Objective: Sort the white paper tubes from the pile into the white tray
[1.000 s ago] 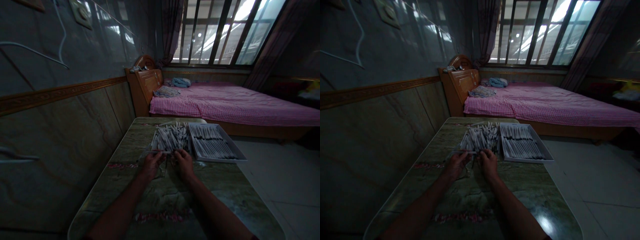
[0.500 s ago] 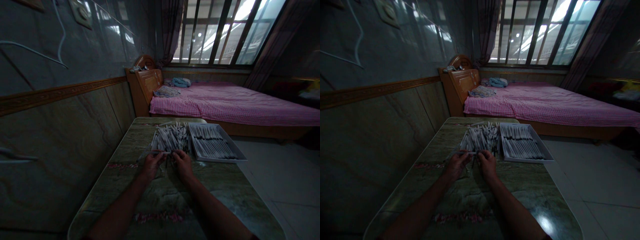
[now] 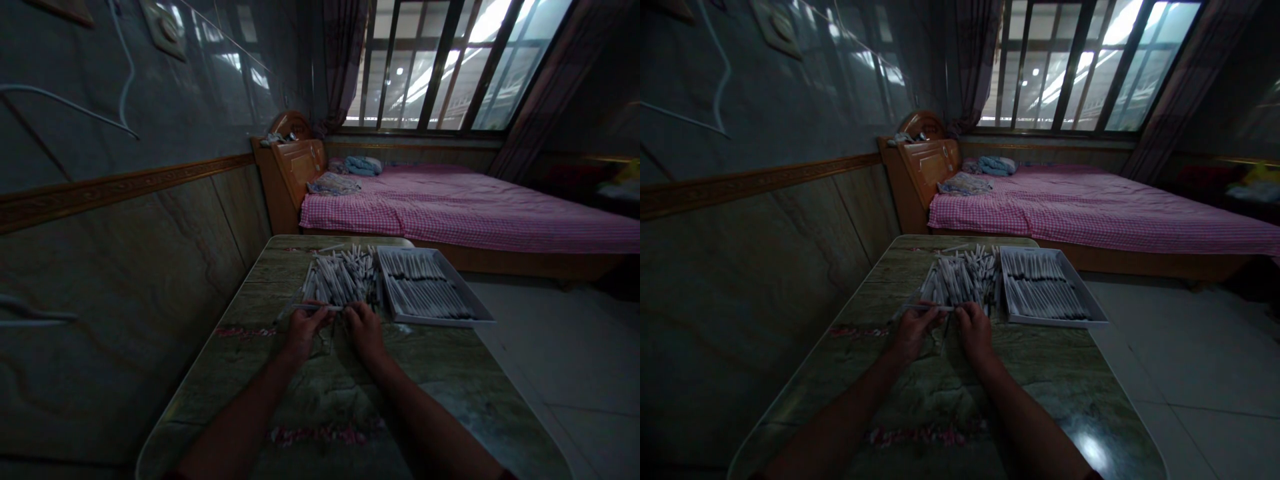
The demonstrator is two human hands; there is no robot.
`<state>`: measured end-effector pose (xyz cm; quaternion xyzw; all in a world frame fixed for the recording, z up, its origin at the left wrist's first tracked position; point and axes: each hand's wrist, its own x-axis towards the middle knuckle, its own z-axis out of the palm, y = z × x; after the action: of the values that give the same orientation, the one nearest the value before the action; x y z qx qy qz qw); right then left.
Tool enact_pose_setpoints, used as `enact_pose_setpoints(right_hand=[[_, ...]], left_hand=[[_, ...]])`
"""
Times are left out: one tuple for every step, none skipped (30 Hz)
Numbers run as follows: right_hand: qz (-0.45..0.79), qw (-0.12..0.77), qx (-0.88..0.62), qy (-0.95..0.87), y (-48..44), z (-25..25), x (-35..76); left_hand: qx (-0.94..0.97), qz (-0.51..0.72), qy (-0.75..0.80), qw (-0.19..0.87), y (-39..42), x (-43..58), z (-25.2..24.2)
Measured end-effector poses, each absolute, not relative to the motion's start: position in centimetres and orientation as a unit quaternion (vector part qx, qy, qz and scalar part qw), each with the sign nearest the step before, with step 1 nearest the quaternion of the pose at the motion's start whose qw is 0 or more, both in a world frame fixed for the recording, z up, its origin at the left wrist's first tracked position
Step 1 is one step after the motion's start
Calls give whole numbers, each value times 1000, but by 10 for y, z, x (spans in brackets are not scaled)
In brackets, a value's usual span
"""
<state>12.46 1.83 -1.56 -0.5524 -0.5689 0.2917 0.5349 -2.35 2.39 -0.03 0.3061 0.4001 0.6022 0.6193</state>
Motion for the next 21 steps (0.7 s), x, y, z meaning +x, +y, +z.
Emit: enact_pose_setpoints(right_hand=[[260,516,-561,-593,18,-18,126],[224,494,-567,-619,18,-20,127],[185,471,-570,-647,18,-22,129],[146,448,-567,-676,19,-24,131],[111,428,-558,-702,19,-26,133],[81,412,-548,-724,19,-27,134],[60,403,-538,-738,19,-28,135],[49,402,-532,-744,18,-27,136],[50,407,-528,-744,17,-27,137],[59,416,-526,-740,16,-26,138],[73,427,-523,-734,15,-24,138],[88,435,-520,-730,14,-23,138],[100,439,-518,-727,13,-21,138],[110,439,-519,-725,13,-20,139],[117,435,-523,-724,12,-19,139],[123,427,-529,-723,13,-18,140],[131,419,-536,-722,13,-17,140],[142,410,-541,-721,13,-16,141],[153,405,-544,-719,13,-15,141],[162,403,-544,-718,13,-14,141],[168,408,-542,-716,13,-13,141]], left_hand=[[314,599,400,618,23,-23,0],[322,597,400,617,22,-23,1],[330,594,400,615,22,-22,1],[339,590,400,613,21,-22,2],[345,588,401,612,20,-22,3],[350,586,400,612,20,-21,4],[352,583,401,613,20,-21,4],[349,581,403,615,20,-21,4],[343,581,405,617,20,-21,4],[337,582,407,618,20,-22,5],[332,582,410,619,20,-22,5],[330,580,412,621,20,-22,5],[332,577,412,623,20,-22,5],[338,571,410,626,20,-22,5],[346,564,406,631,20,-22,4],[354,558,402,634,20,-22,4],[359,555,399,636,20,-22,4],[361,554,398,637,21,-21,3],[359,555,399,636,21,-21,2],[353,559,402,633,22,-21,2],[345,564,406,631,23,-21,1]])
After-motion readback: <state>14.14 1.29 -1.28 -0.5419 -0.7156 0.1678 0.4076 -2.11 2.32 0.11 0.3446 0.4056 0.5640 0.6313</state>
